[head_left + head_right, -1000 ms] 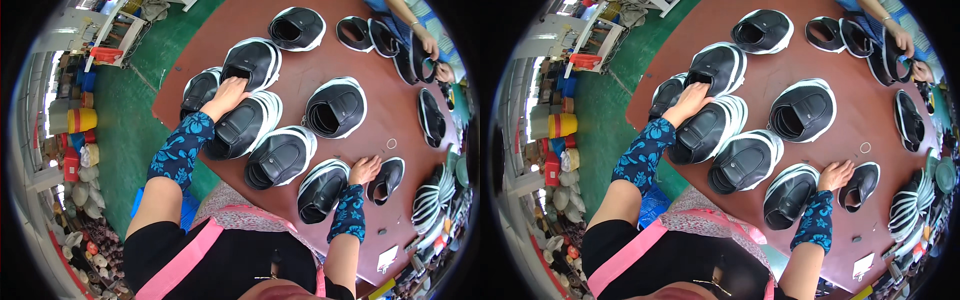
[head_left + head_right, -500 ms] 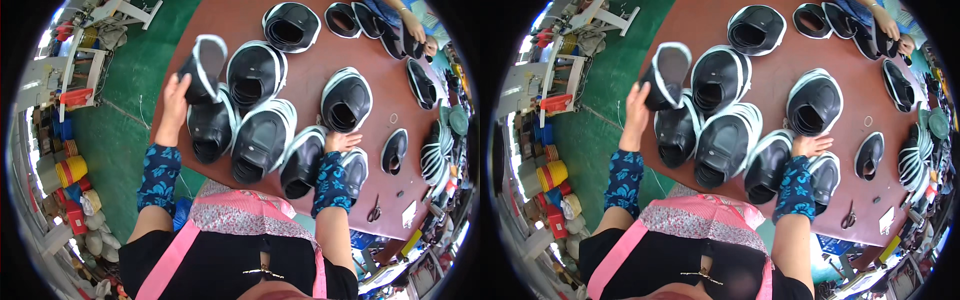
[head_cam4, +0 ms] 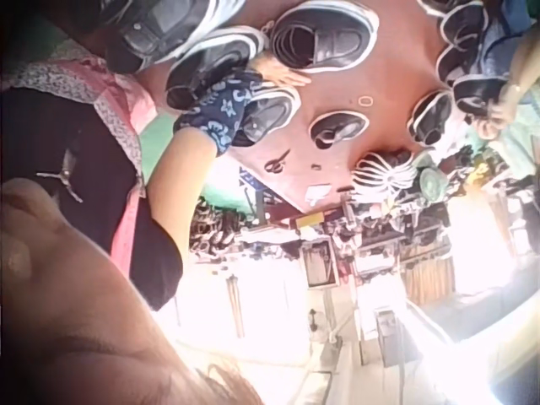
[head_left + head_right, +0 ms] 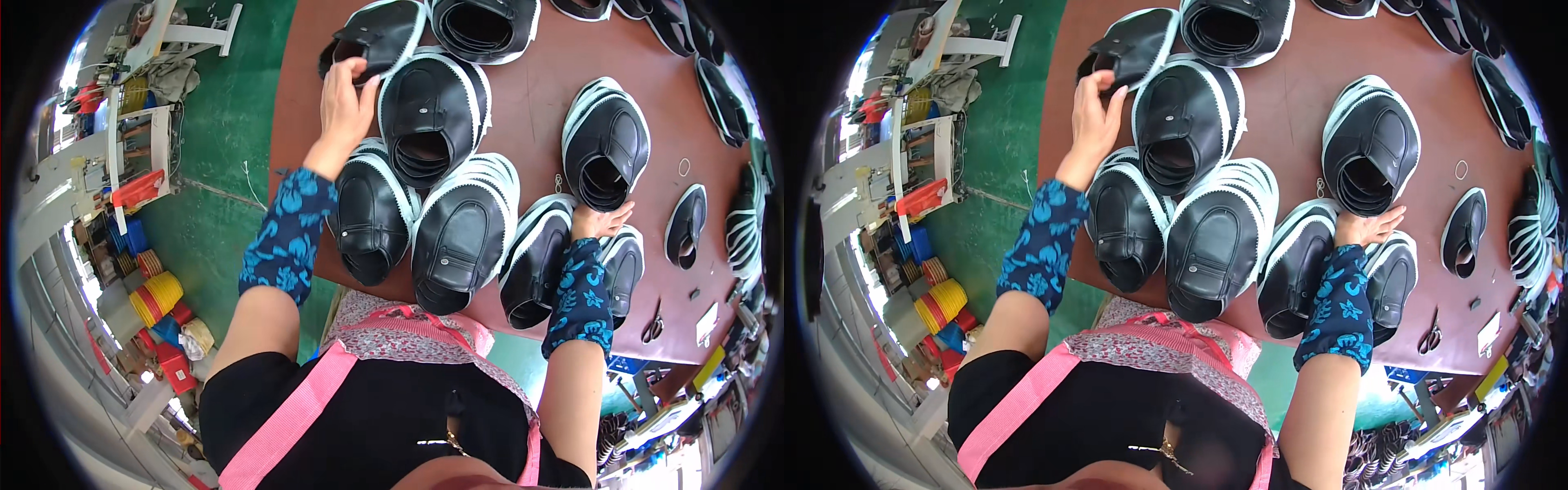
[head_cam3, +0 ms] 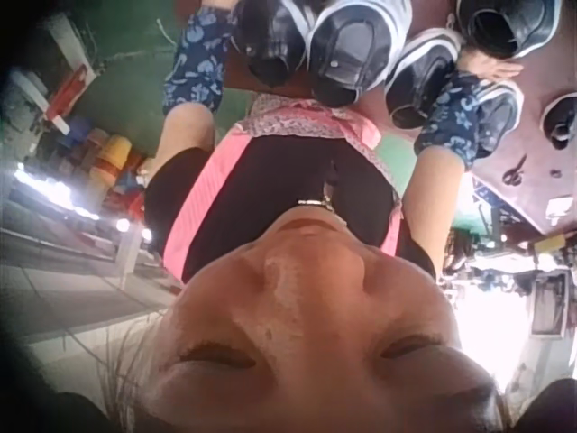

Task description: Inspecting shoe upper components and trimming loose threads on a factory workbench.

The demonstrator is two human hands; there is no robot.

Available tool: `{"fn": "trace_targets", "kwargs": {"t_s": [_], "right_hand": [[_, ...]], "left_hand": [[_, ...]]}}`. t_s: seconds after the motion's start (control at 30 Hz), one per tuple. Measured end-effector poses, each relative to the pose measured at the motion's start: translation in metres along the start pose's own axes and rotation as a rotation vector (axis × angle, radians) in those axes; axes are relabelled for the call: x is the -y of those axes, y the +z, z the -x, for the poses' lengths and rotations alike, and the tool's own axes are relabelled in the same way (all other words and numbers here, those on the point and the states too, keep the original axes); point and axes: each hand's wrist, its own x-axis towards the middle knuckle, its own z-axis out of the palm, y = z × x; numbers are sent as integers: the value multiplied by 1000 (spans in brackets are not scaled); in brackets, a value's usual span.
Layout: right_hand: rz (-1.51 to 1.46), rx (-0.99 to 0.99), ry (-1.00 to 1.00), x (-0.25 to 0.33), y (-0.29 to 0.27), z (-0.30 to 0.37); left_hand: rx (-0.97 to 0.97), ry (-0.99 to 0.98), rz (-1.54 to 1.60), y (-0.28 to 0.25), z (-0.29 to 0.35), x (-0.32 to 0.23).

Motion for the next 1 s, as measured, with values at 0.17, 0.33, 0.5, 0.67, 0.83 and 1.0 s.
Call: {"fn": "trace_targets", "kwargs": {"t_s": [0.17,0.33,0.5,0.67,0.83,1.0], "right_hand": [[31,92,46,8,-9,-2],[41,106,66,14,-15,-4],[41,147,105,11,-12,-7],[-35,83,164,11,-7,-6],[-45,44,167,14,-4,-5],[-65,61,233,16,-7,-6]], "left_hand": [[184,-381,338,-29,59,-96],[244,-1368,1065,-15,55,-124],[139,-1196,1046,-1,59,-138],[190,-1061,1050,-7,63,-159],[113,-1162,1186,-2,71,-161],[91,-1219,1192,-49,54,-158]]}}
